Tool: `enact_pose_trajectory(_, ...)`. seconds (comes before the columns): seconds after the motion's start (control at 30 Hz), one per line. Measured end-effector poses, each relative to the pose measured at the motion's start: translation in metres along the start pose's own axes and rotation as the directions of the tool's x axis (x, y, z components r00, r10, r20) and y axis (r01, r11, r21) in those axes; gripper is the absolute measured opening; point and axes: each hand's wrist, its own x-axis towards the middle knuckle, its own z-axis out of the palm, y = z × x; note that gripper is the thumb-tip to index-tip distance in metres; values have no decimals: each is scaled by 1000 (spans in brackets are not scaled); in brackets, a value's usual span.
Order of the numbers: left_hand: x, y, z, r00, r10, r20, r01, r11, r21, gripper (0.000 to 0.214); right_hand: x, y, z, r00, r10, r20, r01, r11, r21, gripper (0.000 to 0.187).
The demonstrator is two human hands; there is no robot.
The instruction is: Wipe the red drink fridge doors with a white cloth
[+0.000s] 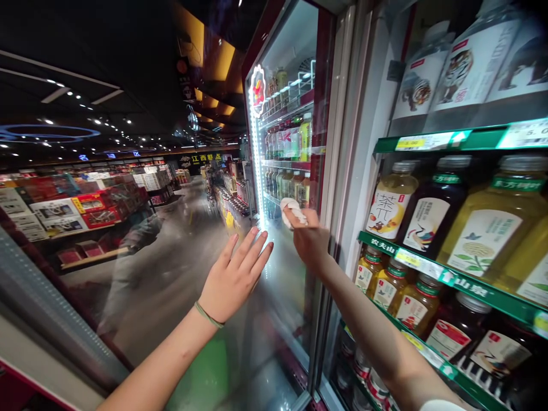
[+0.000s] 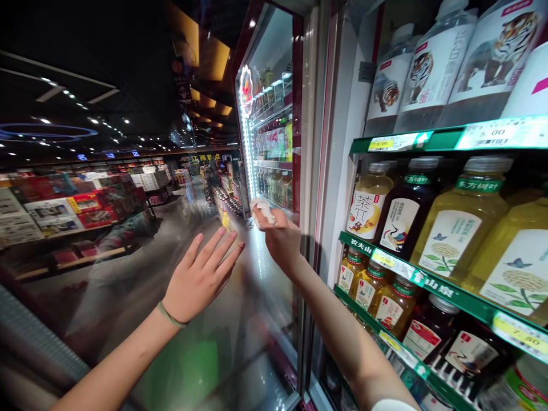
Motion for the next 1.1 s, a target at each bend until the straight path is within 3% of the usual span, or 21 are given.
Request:
enact_pose_trajectory(0.07, 0, 0, 0, 1000, 2, -2, -2, 1000, 4, 53, 3, 1, -1, 999, 34, -4, -34, 999, -18, 53)
enact_pose_trajectory(0.23, 0, -1, 0, 1000, -1, -3, 1, 1000, 10, 52, 7, 2, -4, 984, -176, 1, 176, 983, 54, 44)
enact_pose_trajectory(0.37, 0, -1, 1, 1000, 2, 1, -2, 1000, 12, 52, 7, -1, -4, 997, -70, -15, 71, 997, 19, 48)
enact_pose_trajectory(0.43, 0, 0, 1, 1000, 4, -5, -4, 1000, 14, 52, 7, -4, -2, 990, -131, -56, 133, 991, 27, 46)
enact_pose_trajectory(0.5, -1, 0, 2, 1000, 4, -15, -3, 1000, 20, 52, 6, -3, 0, 956, -253, -149, 263, 963, 50, 41)
enact_pose_trajectory(0.57, -1, 0, 2, 1000, 5, -19, -4, 1000, 26, 52, 4, 0, 3, 921, -300, -250, 324, 944, 64, 39)
enact_pose_trajectory(0.7, -1, 0, 2, 1000, 5, -5, -5, 1000, 31, 52, 2, 5, 5, 946, -164, -280, 192, 979, 73, 48)
enact_pose_trajectory(0.87, -1, 0, 1, 1000, -3, -12, 3, 1000, 24, 54, -7, 7, 11, 945, -225, -239, 257, 960, 113, 38)
enact_pose_trajectory(1.0, -1, 0, 1, 1000, -2, 6, 2, 1000, 21, 56, -9, 12, 12, 977, -60, -206, 77, 994, 75, 48)
enact_pose_trajectory(1.1, -1, 0, 1, 1000, -2, 11, 2, 1000, 16, 57, -12, 9, 11, 980, -84, -179, 103, 989, 101, 49)
